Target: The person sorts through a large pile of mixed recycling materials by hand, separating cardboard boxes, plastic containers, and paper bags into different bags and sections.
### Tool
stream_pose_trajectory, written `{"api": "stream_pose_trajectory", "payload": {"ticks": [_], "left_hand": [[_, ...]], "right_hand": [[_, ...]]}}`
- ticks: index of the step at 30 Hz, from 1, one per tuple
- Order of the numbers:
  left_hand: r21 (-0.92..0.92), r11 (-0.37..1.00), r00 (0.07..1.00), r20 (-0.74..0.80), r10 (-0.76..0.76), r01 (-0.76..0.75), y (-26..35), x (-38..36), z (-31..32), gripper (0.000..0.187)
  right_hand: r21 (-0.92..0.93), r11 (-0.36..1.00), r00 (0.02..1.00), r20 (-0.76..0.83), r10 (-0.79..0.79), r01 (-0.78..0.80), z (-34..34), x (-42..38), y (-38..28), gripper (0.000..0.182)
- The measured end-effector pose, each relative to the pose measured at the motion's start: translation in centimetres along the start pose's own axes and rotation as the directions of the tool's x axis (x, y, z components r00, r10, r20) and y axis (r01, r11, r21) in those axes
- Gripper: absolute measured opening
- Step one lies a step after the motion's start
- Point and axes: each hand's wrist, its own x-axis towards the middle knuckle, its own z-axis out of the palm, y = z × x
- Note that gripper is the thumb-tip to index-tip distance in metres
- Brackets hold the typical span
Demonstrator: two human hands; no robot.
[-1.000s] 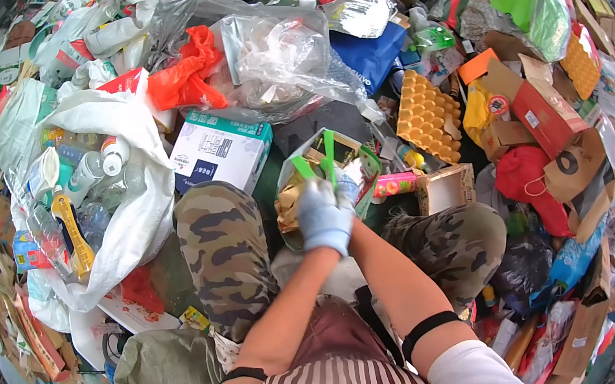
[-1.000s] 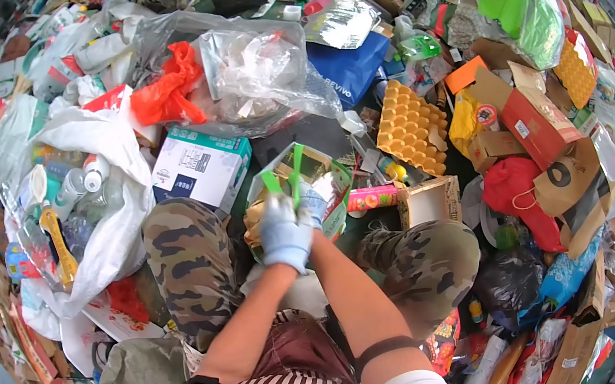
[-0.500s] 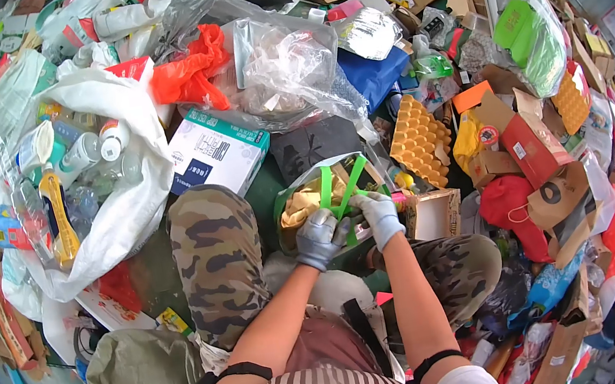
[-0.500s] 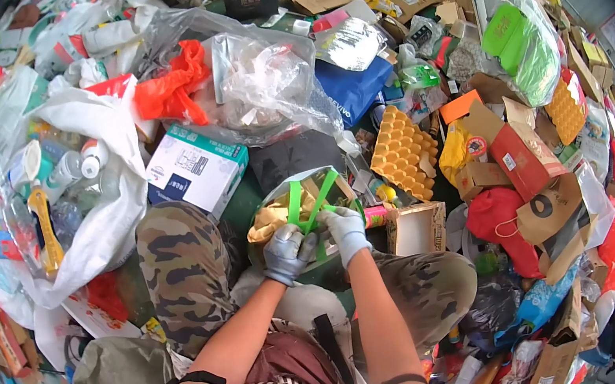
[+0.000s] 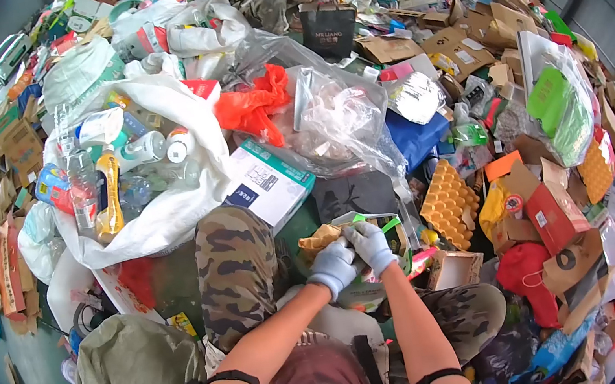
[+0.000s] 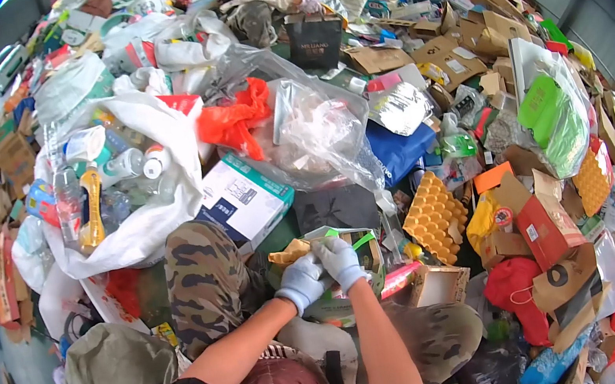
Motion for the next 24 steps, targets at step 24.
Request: {"api": "stream_pose_trajectory", "payload": {"ticks": [24], "left_hand": [[0.092, 0.946, 0.903, -0.337, -0.265, 0.312, -0.8, -3.1, 3.7, 0.022]], "right_hand": [[-0.636, 0.756, 0.921, -0.185, -0.342, 0.153, -2.6, -5.5, -9.5, 0.027]]}}
